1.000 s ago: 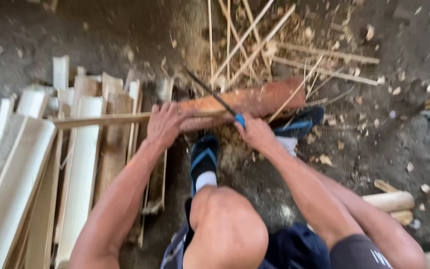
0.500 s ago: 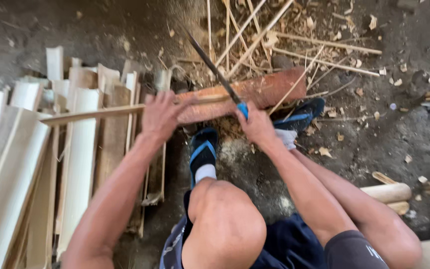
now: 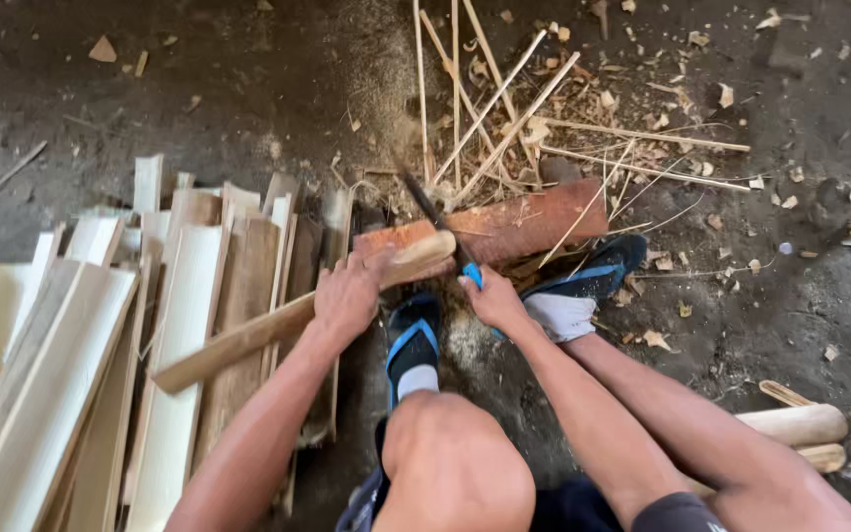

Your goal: The person sits on the ground and uses a knife to shave and shape a piece of wood placed on a brick. They repeatedly rotate the wood and remove thin shavings, then set the shaped piece aside and pick up another piece to continue the process.

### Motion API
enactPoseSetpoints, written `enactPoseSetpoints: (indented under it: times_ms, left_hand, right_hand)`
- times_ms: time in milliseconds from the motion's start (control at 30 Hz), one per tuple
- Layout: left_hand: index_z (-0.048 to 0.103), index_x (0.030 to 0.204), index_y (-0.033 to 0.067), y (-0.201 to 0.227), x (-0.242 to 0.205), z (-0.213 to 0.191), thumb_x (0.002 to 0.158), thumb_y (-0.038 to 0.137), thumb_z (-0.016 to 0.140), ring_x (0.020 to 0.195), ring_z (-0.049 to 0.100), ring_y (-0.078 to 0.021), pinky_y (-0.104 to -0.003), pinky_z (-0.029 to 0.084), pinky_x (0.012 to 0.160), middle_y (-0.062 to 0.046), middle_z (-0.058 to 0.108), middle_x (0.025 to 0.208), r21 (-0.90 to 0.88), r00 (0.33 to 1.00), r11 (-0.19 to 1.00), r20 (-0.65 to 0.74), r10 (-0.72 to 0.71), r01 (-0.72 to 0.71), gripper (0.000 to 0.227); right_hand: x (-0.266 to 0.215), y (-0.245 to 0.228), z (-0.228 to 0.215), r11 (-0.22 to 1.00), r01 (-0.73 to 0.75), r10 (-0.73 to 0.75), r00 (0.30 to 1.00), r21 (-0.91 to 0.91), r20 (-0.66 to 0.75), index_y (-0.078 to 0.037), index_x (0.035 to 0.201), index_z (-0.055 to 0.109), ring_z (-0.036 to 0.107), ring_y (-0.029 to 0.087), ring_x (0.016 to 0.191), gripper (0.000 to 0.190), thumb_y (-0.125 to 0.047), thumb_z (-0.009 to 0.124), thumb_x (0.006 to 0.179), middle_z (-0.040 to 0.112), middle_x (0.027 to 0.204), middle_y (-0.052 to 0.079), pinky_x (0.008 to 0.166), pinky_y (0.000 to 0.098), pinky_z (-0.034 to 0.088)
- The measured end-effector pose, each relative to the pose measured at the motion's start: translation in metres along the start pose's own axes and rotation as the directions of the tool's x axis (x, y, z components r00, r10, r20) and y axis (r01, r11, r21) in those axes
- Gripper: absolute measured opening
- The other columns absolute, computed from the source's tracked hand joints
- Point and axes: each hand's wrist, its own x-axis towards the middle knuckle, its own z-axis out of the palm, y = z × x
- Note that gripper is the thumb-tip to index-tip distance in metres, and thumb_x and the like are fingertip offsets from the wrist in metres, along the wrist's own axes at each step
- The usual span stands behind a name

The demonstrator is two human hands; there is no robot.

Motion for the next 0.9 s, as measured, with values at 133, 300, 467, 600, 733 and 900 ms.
enactPoseSetpoints:
  times_ms: [133, 300, 467, 600, 733, 900]
  left_hand:
    - [0.033, 0.16, 0.0247, -0.008, -0.012, 0.04, 0.097, 0.024, 0.063, 0.113, 0.062, -0.0425, -0.049, 0.049, 0.101, -0.026, 0.063, 0.122, -0.62, 0.956, 0.741, 0.275, -0.103, 0.258, 0.069]
    - [0.033, 0.158, 0.0163, -0.007, -0.024, 0.074, 0.093, 0.013, 0.065, 0.117, 0.058, -0.0473, -0.049, 0.047, 0.1, -0.03, 0.058, 0.137, -0.753, 0.968, 0.638, -0.246, -0.047, -0.16, 0.072]
    - [0.034, 0.161, 0.022, 0.003, -0.028, 0.065, 0.088, 0.021, 0.073, 0.115, 0.059, -0.0438, -0.051, 0.049, 0.1, -0.026, 0.055, 0.131, -0.659, 0.973, 0.716, 0.144, -0.181, 0.231, 0.082]
    - [0.031, 0.154, 0.0172, 0.01, -0.07, 0.051, 0.073, 0.03, 0.087, 0.122, 0.052, -0.0439, -0.06, 0.048, 0.09, -0.021, 0.05, 0.138, -0.411, 0.974, 0.894, -0.056, -0.22, 0.178, 0.1]
    - [0.022, 0.156, 0.009, 0.01, -0.105, 0.052, 0.067, 0.029, 0.091, 0.12, 0.051, -0.042, -0.063, 0.048, 0.088, -0.02, 0.047, 0.138, -0.286, 0.952, 0.912, 0.172, -0.253, 0.294, 0.115]
    - [0.024, 0.16, 0.0066, 0.013, -0.093, 0.066, 0.069, 0.017, 0.087, 0.124, 0.051, -0.0426, -0.062, 0.05, 0.091, -0.019, 0.05, 0.136, -0.39, 0.91, 0.828, 0.269, -0.315, 0.402, 0.111]
  right_hand:
    - [-0.028, -0.004, 0.009, 0.74, -0.597, 0.545, 0.802, 0.31, 0.244, -0.004, 0.093, 0.056, 0.061, 0.022, 0.052, 0.032, -0.035, 0.062, 0.101, 0.062, 0.065, 0.009, 0.05, 0.0393, 0.05]
    - [-0.044, -0.025, -0.005, 0.754, -0.599, 0.552, 0.8, 0.269, 0.234, -0.006, 0.092, 0.056, 0.062, 0.015, 0.049, 0.031, -0.036, 0.062, 0.099, 0.063, 0.064, 0.004, 0.049, 0.034, 0.05]
    - [-0.042, -0.033, -0.007, 0.738, -0.607, 0.552, 0.795, 0.295, 0.252, -0.006, 0.098, 0.056, 0.06, 0.016, 0.051, 0.029, -0.033, 0.063, 0.098, 0.062, 0.066, 0.005, 0.049, 0.0361, 0.051]
    - [-0.046, -0.043, -0.013, 0.748, -0.628, 0.586, 0.777, 0.215, 0.231, -0.005, 0.098, 0.054, 0.063, 0.016, 0.051, 0.029, -0.033, 0.063, 0.098, 0.063, 0.066, 0.006, 0.049, 0.0358, 0.051]
    - [-0.058, -0.05, -0.016, 0.789, -0.604, 0.583, 0.794, 0.11, 0.171, -0.005, 0.102, 0.054, 0.068, 0.035, 0.064, 0.029, -0.033, 0.062, 0.099, 0.066, 0.071, 0.016, 0.058, 0.0481, 0.051]
    - [-0.058, -0.055, -0.012, 0.844, -0.535, 0.536, 0.843, 0.041, -0.041, -0.005, 0.107, 0.052, 0.065, 0.053, 0.083, 0.03, -0.032, 0.06, 0.098, 0.066, 0.081, 0.029, 0.072, 0.0596, 0.047]
